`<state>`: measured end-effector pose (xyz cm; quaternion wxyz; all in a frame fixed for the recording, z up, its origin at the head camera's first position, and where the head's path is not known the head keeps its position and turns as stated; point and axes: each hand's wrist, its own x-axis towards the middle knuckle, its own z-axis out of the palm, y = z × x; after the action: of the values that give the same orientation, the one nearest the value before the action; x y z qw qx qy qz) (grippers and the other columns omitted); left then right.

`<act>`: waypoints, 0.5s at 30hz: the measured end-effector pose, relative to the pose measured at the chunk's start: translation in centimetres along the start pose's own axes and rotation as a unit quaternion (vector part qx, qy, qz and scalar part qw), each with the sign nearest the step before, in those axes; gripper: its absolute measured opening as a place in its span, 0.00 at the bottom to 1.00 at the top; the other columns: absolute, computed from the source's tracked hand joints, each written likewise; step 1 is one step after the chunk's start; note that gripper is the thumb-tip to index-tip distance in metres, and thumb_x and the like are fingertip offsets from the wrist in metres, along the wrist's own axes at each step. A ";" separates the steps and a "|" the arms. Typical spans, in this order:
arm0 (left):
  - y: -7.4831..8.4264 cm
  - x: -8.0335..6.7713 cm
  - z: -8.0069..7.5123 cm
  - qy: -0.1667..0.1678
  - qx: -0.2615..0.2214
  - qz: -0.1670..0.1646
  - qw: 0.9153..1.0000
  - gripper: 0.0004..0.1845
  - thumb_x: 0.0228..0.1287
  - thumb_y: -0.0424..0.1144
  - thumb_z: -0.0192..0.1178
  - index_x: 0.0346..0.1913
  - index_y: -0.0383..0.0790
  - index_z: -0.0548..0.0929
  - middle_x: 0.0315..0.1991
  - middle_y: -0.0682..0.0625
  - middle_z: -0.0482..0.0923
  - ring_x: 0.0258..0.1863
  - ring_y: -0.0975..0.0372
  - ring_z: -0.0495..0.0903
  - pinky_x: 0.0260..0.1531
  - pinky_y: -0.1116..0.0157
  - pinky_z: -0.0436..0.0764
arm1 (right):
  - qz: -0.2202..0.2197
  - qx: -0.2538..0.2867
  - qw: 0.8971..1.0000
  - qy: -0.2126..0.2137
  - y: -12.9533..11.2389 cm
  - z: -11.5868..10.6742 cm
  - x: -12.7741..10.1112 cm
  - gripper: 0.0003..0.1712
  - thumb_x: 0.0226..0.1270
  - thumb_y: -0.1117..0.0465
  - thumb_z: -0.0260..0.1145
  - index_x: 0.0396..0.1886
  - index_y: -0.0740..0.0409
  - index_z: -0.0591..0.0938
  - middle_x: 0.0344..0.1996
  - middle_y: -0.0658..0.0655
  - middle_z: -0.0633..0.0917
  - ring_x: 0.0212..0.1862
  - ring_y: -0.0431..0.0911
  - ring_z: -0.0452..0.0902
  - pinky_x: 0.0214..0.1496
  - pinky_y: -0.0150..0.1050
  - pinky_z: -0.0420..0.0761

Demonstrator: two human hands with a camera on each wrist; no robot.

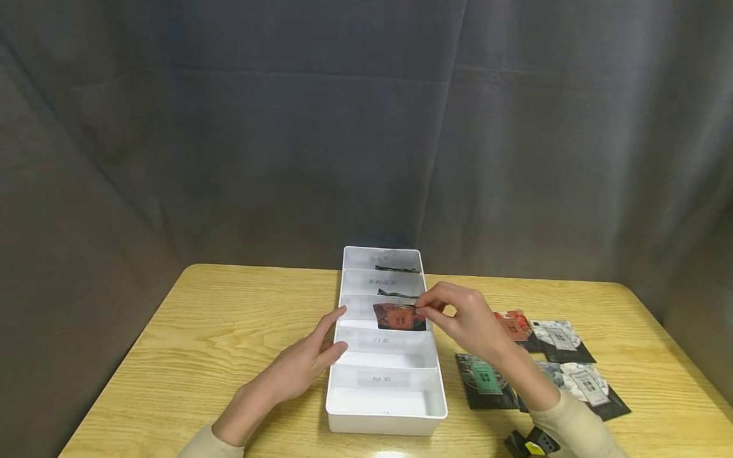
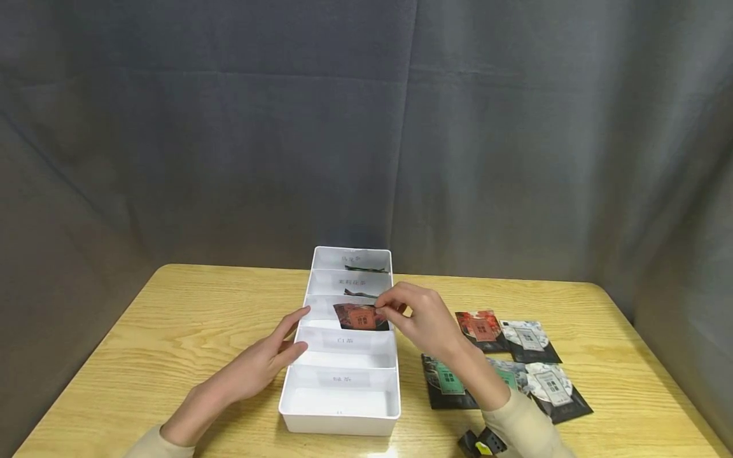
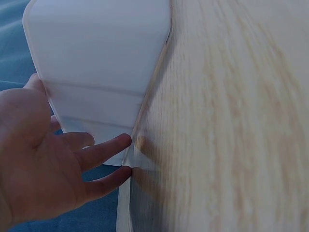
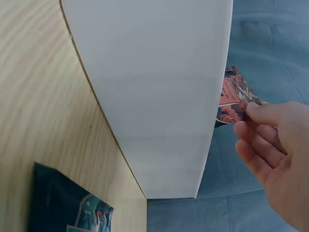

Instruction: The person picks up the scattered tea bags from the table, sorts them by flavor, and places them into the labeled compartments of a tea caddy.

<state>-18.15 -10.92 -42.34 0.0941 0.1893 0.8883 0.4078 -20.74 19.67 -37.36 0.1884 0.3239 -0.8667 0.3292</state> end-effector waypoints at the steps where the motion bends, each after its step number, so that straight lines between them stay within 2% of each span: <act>1: 0.0 0.0 0.0 0.000 -0.001 0.001 1.000 0.32 0.77 0.57 0.47 0.79 0.62 0.50 0.70 0.38 0.68 0.63 0.46 0.76 0.61 0.44 0.73 | 0.004 0.000 1.000 -0.005 -0.1 0.0 -0.1 0.10 0.60 0.70 0.72 0.35 0.50 0.87 0.33 0.44 0.87 0.31 0.32 0.78 0.33 0.31 0.81; 10: -0.1 0.1 0.3 0.006 0.006 0.005 1.000 0.32 0.78 0.57 0.46 0.79 0.62 0.51 0.67 0.37 0.72 0.61 0.48 0.77 0.59 0.44 0.74 | 0.012 -0.001 0.999 -0.042 0.1 0.2 -0.9 0.09 0.61 0.68 0.72 0.35 0.49 0.85 0.33 0.47 0.87 0.33 0.33 0.79 0.35 0.35 0.82; 15: -0.1 0.0 0.2 0.007 0.013 0.001 1.000 0.32 0.78 0.57 0.45 0.78 0.63 0.50 0.68 0.37 0.71 0.61 0.47 0.77 0.59 0.44 0.74 | 0.015 -0.026 0.998 -0.050 0.2 0.5 -1.6 0.10 0.60 0.66 0.74 0.35 0.46 0.85 0.33 0.40 0.85 0.36 0.35 0.78 0.36 0.35 0.79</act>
<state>-18.07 -10.86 -42.52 0.0853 0.1886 0.8939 0.3977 -19.78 20.10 -38.64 0.1479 0.3216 -0.8883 0.2927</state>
